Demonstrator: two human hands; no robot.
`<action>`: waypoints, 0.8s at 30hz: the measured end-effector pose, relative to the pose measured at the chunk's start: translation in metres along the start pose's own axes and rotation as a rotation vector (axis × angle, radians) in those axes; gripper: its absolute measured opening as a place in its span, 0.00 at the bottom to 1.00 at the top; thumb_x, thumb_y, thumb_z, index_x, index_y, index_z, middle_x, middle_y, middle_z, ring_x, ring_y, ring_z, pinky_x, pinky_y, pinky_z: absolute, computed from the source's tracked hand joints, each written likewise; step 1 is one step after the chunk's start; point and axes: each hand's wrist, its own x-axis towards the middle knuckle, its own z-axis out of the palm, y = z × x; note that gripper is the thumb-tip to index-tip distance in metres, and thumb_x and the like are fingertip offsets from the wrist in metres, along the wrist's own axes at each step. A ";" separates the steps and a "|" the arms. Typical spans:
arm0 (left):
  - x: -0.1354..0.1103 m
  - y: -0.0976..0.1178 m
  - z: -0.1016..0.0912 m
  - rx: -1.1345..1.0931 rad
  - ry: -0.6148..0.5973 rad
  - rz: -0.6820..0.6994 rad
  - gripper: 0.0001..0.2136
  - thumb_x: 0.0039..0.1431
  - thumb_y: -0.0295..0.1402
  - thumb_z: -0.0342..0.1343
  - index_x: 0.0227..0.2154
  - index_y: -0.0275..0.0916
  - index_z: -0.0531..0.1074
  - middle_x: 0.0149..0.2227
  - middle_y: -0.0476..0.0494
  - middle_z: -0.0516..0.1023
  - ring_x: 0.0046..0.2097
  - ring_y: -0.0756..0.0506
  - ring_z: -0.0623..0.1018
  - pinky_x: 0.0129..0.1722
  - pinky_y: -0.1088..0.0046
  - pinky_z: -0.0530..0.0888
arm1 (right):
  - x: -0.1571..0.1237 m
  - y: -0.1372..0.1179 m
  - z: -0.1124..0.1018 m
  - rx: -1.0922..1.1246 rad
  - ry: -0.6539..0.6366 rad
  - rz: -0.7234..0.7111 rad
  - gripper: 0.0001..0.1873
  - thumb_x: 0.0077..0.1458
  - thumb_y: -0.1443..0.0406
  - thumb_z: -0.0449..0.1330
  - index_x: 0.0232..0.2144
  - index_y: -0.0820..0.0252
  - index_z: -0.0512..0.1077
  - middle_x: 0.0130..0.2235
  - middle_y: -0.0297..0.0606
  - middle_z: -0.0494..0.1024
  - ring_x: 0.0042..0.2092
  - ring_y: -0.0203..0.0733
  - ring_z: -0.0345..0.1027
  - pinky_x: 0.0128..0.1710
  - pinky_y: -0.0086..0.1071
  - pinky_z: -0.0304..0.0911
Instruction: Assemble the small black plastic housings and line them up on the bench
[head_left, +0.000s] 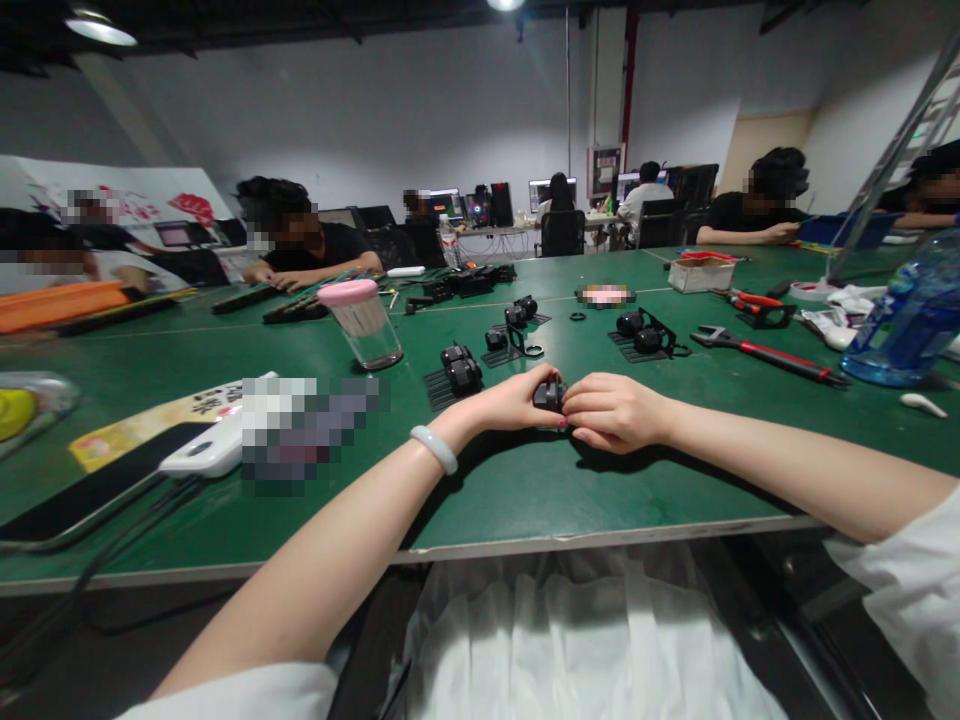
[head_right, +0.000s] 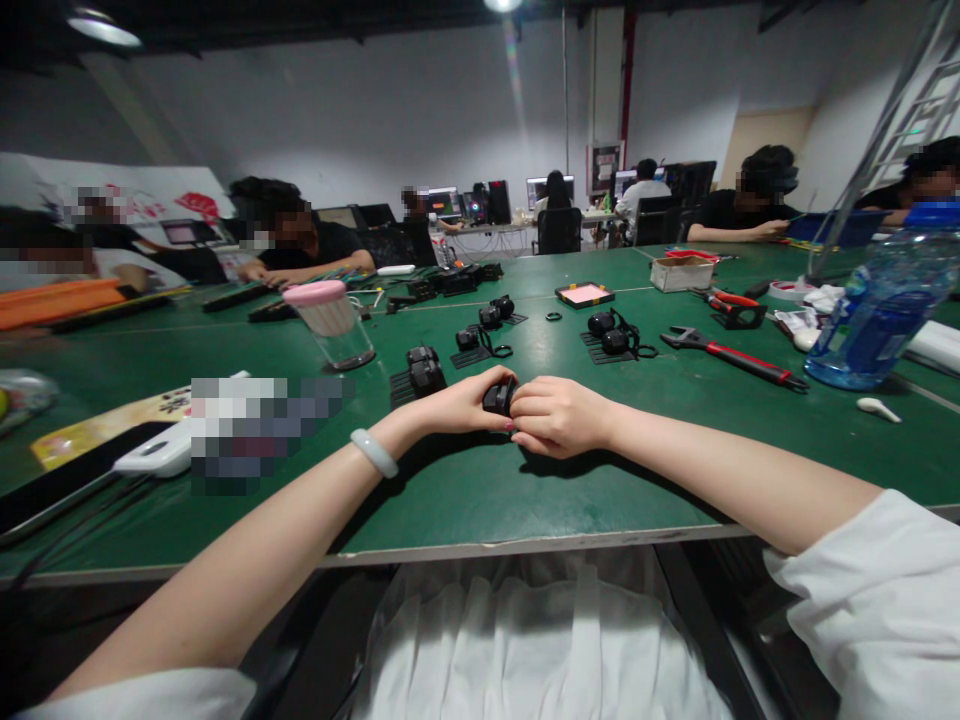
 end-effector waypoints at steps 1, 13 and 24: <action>0.000 0.000 0.000 0.003 -0.001 0.001 0.26 0.39 0.45 0.54 0.41 0.38 0.58 0.36 0.48 0.66 0.36 0.47 0.66 0.34 0.73 0.63 | 0.000 0.000 0.000 -0.001 0.000 0.000 0.09 0.52 0.66 0.48 0.30 0.64 0.66 0.31 0.41 0.71 0.41 0.39 0.62 0.38 0.34 0.60; 0.000 0.001 0.000 0.005 0.002 0.006 0.26 0.39 0.46 0.54 0.41 0.37 0.59 0.35 0.48 0.66 0.35 0.47 0.66 0.33 0.74 0.63 | 0.000 0.001 0.000 -0.010 0.003 0.010 0.08 0.51 0.66 0.49 0.30 0.64 0.66 0.33 0.41 0.72 0.41 0.39 0.61 0.39 0.34 0.60; 0.000 -0.001 0.001 -0.008 -0.002 0.004 0.26 0.39 0.46 0.54 0.41 0.38 0.58 0.36 0.49 0.65 0.36 0.47 0.66 0.33 0.74 0.63 | 0.000 0.001 0.000 -0.017 -0.010 0.061 0.08 0.51 0.67 0.49 0.31 0.64 0.66 0.35 0.42 0.71 0.42 0.40 0.61 0.39 0.34 0.59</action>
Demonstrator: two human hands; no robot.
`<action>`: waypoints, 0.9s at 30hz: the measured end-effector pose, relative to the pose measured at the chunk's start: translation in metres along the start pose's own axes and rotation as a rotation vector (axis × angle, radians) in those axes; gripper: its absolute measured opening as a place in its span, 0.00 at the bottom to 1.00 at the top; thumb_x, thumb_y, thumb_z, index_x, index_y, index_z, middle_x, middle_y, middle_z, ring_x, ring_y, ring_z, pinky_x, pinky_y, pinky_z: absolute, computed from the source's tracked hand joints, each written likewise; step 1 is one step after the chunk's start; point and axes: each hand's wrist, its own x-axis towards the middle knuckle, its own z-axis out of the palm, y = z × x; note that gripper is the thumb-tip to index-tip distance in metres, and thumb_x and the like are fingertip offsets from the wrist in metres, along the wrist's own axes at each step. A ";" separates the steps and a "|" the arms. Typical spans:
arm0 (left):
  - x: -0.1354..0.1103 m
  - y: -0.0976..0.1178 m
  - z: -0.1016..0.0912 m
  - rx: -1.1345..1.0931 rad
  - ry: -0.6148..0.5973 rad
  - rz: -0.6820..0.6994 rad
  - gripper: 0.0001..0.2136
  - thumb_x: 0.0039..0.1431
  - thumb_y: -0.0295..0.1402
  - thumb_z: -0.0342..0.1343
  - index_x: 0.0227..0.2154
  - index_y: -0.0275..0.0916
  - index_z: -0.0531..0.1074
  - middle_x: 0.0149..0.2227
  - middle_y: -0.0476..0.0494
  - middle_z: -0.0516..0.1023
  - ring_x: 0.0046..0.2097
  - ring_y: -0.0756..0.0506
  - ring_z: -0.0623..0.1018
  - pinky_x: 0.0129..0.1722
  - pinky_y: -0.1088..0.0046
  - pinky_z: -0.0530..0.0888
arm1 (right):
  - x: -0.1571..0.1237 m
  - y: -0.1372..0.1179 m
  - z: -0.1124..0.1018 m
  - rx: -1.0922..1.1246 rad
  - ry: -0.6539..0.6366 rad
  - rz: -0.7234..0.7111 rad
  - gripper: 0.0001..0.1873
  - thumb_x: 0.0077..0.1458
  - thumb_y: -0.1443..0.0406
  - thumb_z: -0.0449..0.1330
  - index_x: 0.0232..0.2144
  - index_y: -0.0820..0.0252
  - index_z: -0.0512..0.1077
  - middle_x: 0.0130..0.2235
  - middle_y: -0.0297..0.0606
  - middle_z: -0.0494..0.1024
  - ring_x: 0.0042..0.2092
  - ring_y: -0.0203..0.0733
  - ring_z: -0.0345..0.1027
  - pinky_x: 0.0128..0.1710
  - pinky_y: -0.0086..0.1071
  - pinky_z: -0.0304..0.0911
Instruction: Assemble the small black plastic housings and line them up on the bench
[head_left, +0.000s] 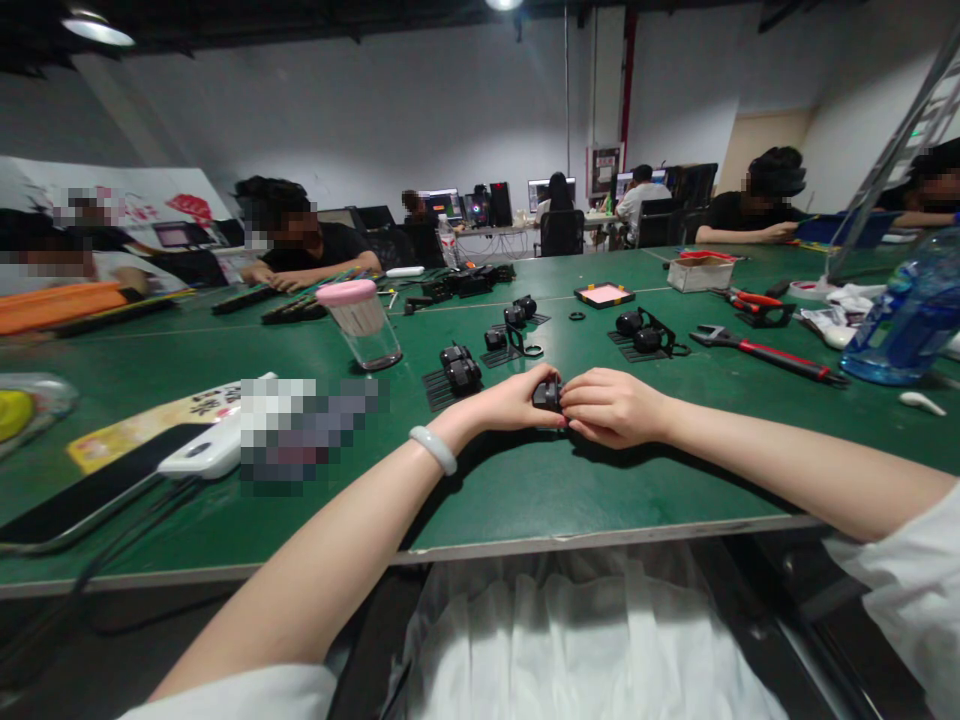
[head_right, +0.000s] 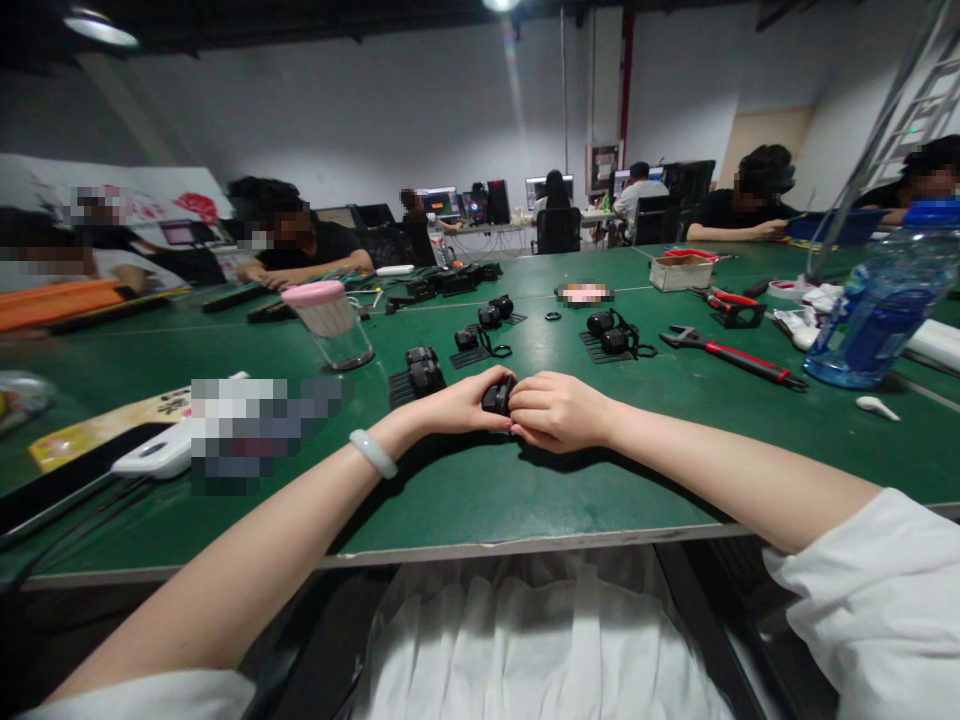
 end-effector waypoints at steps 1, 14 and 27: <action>0.000 0.000 0.000 -0.002 -0.002 -0.004 0.26 0.39 0.45 0.54 0.41 0.38 0.58 0.36 0.49 0.65 0.36 0.47 0.66 0.33 0.74 0.63 | 0.000 0.000 0.000 -0.005 -0.006 0.012 0.08 0.51 0.68 0.49 0.31 0.64 0.66 0.35 0.42 0.71 0.42 0.41 0.61 0.39 0.35 0.59; -0.001 0.003 -0.002 0.001 -0.020 -0.015 0.25 0.40 0.45 0.54 0.41 0.38 0.58 0.36 0.49 0.65 0.36 0.48 0.66 0.33 0.75 0.63 | 0.000 0.003 0.004 -0.029 -0.065 0.157 0.09 0.48 0.68 0.51 0.34 0.63 0.66 0.40 0.44 0.68 0.43 0.43 0.59 0.39 0.36 0.59; 0.000 0.002 -0.001 0.021 -0.019 0.000 0.25 0.41 0.46 0.54 0.41 0.38 0.58 0.36 0.49 0.65 0.36 0.47 0.66 0.33 0.75 0.62 | -0.002 0.005 0.006 0.067 -0.013 0.213 0.13 0.47 0.67 0.52 0.38 0.62 0.64 0.41 0.45 0.68 0.43 0.43 0.60 0.39 0.36 0.60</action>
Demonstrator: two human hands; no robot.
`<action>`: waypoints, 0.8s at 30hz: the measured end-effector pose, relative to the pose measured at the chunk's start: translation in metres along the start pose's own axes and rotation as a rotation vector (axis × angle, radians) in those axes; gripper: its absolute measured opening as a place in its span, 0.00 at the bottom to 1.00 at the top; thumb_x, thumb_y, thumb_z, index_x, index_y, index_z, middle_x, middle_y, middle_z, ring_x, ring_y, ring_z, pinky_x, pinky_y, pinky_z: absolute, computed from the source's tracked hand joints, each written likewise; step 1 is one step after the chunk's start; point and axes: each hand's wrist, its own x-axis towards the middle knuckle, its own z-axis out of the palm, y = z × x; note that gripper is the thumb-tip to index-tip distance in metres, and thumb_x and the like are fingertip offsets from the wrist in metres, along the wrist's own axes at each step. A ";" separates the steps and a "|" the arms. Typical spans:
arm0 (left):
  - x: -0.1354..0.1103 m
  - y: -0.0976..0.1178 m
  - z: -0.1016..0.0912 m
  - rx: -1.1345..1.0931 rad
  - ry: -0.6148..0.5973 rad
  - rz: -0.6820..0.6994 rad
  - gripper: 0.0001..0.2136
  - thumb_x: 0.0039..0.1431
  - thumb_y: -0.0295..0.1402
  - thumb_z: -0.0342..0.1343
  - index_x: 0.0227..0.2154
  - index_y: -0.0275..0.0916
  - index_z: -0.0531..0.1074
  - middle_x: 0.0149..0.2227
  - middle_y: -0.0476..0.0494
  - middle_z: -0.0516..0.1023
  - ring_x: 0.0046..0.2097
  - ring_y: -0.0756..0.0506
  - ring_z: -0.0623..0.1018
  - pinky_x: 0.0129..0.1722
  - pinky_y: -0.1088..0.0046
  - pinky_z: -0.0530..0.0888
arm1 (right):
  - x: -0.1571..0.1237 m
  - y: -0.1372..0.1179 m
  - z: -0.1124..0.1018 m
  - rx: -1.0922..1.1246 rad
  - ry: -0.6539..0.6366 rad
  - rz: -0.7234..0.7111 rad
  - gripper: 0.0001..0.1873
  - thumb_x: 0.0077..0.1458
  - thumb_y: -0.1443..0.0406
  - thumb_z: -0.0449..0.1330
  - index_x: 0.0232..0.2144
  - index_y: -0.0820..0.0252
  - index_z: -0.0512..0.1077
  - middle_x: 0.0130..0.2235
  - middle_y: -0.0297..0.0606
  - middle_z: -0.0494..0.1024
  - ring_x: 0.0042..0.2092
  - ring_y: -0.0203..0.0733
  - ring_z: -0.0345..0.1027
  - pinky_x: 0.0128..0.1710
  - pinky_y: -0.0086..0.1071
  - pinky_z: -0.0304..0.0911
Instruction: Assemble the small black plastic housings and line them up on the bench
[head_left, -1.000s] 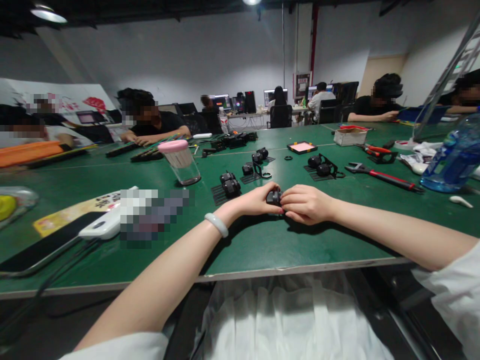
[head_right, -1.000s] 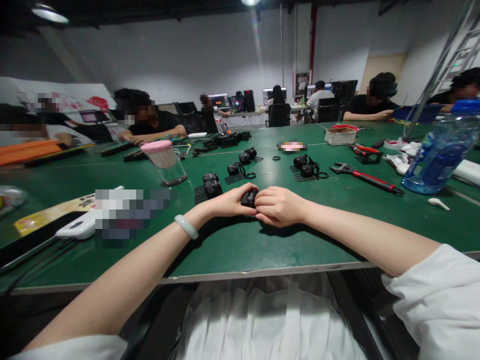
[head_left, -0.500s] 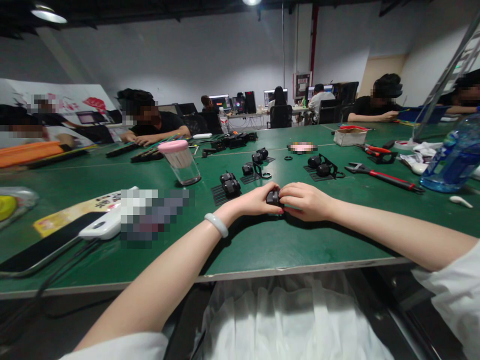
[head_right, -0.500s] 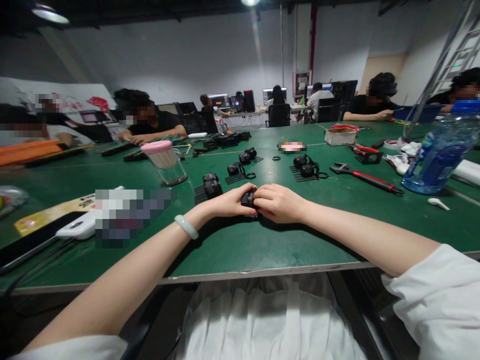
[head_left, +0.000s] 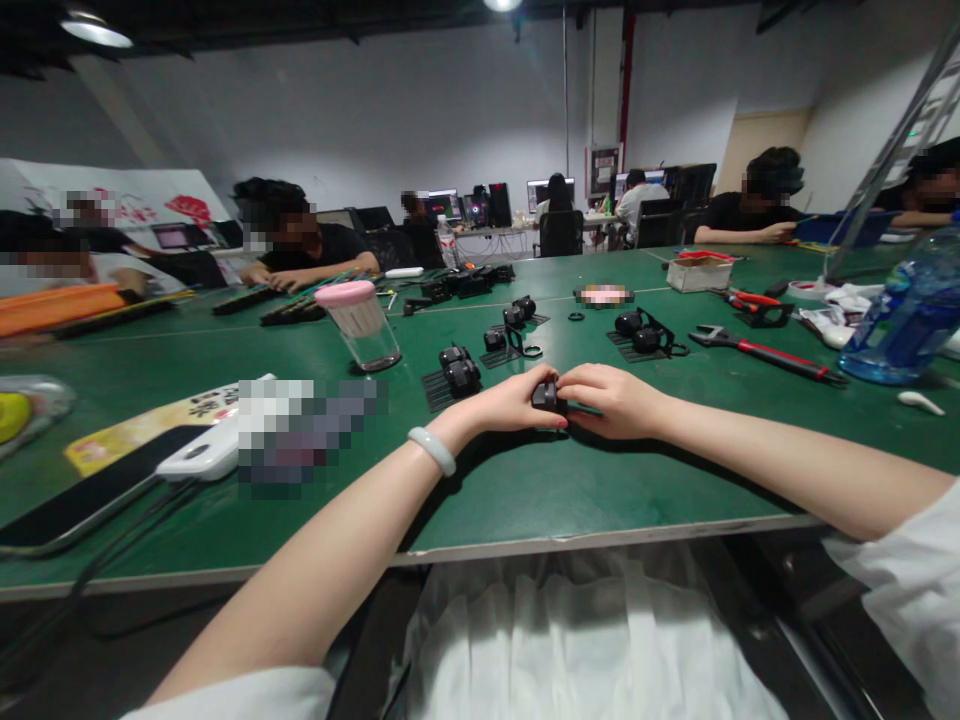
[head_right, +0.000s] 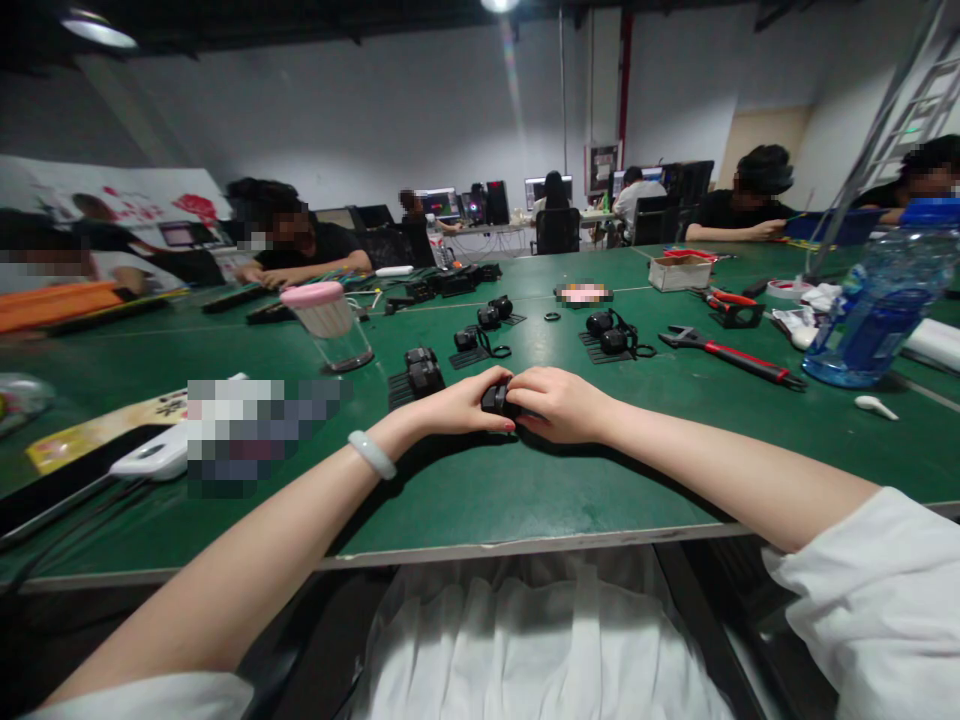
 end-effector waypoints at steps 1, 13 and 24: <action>0.000 0.000 0.000 -0.001 0.001 -0.001 0.25 0.41 0.46 0.54 0.41 0.38 0.58 0.36 0.49 0.65 0.36 0.47 0.66 0.33 0.75 0.62 | 0.000 0.000 0.000 0.005 -0.002 0.005 0.13 0.47 0.67 0.53 0.38 0.62 0.64 0.41 0.45 0.67 0.43 0.43 0.60 0.39 0.36 0.60; -0.001 0.002 -0.001 -0.005 0.018 -0.009 0.25 0.41 0.45 0.53 0.42 0.39 0.58 0.37 0.48 0.65 0.37 0.47 0.67 0.34 0.74 0.63 | -0.002 0.003 0.002 0.066 -0.017 0.098 0.19 0.44 0.66 0.55 0.41 0.63 0.60 0.42 0.46 0.67 0.43 0.43 0.61 0.40 0.35 0.61; 0.000 0.002 0.000 -0.016 0.030 -0.049 0.26 0.39 0.45 0.54 0.41 0.38 0.59 0.36 0.48 0.66 0.36 0.47 0.67 0.34 0.74 0.63 | -0.003 0.004 0.001 0.038 -0.075 0.151 0.23 0.45 0.62 0.55 0.44 0.65 0.60 0.42 0.48 0.67 0.44 0.46 0.61 0.40 0.39 0.60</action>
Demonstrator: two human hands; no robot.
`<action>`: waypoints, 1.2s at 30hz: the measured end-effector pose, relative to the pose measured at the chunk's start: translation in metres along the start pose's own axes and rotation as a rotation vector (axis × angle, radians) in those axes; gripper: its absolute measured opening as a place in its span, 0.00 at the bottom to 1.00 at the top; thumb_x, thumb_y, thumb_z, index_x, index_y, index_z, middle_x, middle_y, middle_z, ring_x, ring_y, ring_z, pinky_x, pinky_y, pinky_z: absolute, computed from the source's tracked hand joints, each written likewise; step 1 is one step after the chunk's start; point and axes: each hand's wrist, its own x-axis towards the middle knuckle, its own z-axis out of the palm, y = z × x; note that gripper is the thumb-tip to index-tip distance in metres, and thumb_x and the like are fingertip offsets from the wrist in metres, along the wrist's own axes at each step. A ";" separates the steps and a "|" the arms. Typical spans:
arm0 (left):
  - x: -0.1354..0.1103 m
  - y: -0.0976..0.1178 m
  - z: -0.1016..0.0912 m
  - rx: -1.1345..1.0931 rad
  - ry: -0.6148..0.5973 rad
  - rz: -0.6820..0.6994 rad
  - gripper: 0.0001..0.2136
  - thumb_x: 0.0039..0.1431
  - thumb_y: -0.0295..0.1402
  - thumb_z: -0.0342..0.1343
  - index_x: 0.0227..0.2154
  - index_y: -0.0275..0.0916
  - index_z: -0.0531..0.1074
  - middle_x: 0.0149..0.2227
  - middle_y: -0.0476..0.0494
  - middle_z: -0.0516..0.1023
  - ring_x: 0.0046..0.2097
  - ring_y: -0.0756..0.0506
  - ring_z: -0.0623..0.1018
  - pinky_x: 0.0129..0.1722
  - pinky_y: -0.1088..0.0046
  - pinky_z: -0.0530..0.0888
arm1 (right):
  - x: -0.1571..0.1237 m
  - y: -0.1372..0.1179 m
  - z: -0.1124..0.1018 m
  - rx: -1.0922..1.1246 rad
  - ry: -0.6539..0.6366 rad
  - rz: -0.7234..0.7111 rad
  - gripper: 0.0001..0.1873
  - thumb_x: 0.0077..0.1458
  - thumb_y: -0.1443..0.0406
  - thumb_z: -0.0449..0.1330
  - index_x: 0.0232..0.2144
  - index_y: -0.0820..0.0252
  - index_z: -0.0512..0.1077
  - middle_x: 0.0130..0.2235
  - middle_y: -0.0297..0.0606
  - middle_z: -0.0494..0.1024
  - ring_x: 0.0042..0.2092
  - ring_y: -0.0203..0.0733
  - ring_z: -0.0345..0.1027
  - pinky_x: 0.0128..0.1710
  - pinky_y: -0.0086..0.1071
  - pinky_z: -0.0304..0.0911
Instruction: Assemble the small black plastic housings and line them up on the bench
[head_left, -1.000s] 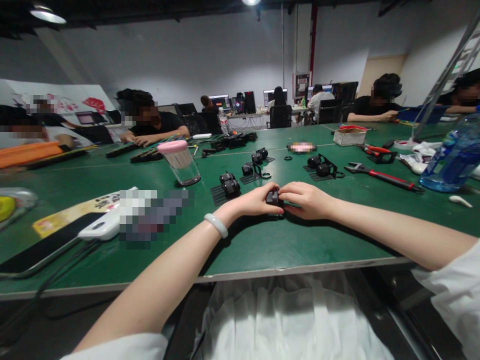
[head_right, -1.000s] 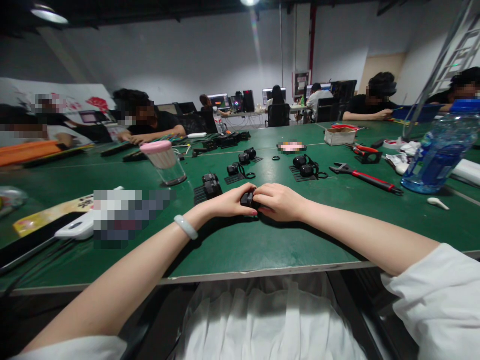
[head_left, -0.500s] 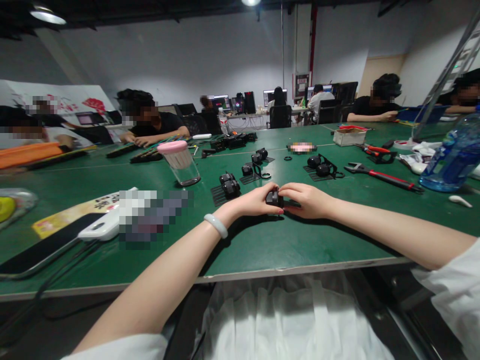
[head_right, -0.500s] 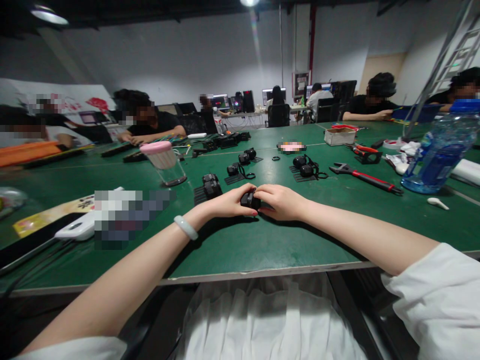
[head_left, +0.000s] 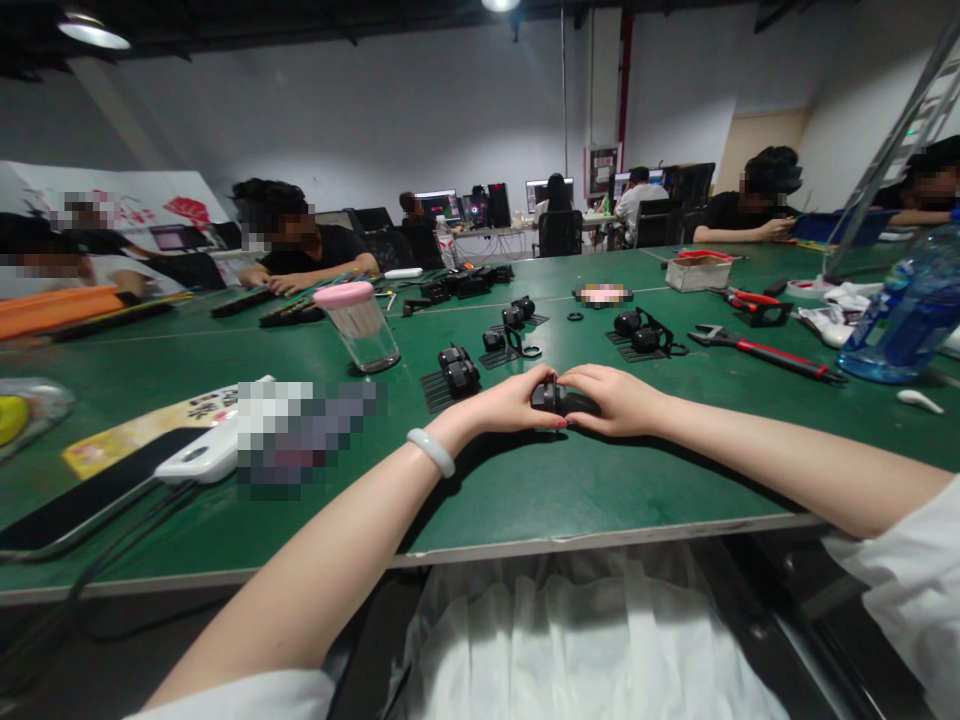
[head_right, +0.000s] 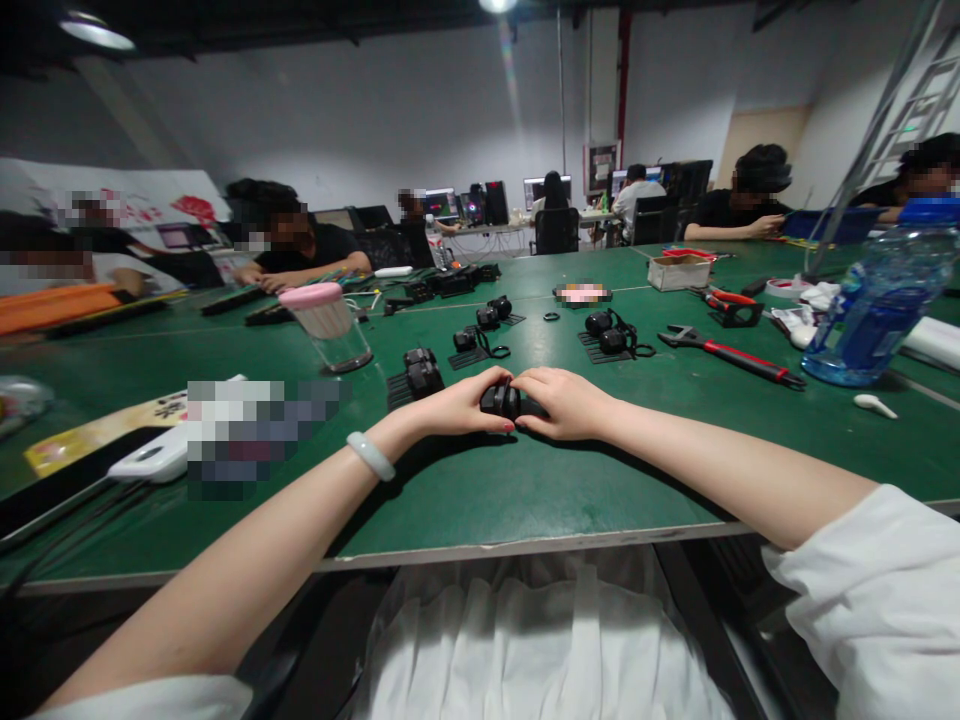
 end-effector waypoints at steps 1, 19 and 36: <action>0.000 0.000 0.000 0.004 -0.002 0.000 0.26 0.39 0.46 0.54 0.41 0.38 0.59 0.36 0.48 0.66 0.36 0.47 0.67 0.33 0.74 0.63 | 0.000 0.000 0.000 -0.004 -0.010 0.003 0.23 0.46 0.61 0.54 0.44 0.66 0.60 0.42 0.48 0.67 0.44 0.46 0.61 0.41 0.39 0.60; 0.001 -0.001 0.000 -0.006 -0.012 0.029 0.25 0.39 0.44 0.55 0.41 0.38 0.58 0.35 0.49 0.65 0.36 0.47 0.66 0.34 0.74 0.63 | 0.001 -0.009 -0.004 -0.069 0.115 -0.246 0.09 0.49 0.64 0.51 0.32 0.62 0.67 0.38 0.44 0.69 0.43 0.42 0.60 0.40 0.37 0.60; 0.001 -0.001 0.000 -0.025 -0.003 0.028 0.26 0.39 0.43 0.55 0.41 0.38 0.59 0.35 0.49 0.66 0.36 0.47 0.66 0.34 0.73 0.63 | 0.002 -0.007 -0.005 -0.083 0.100 -0.266 0.07 0.50 0.66 0.50 0.31 0.62 0.67 0.36 0.43 0.70 0.43 0.41 0.61 0.40 0.36 0.59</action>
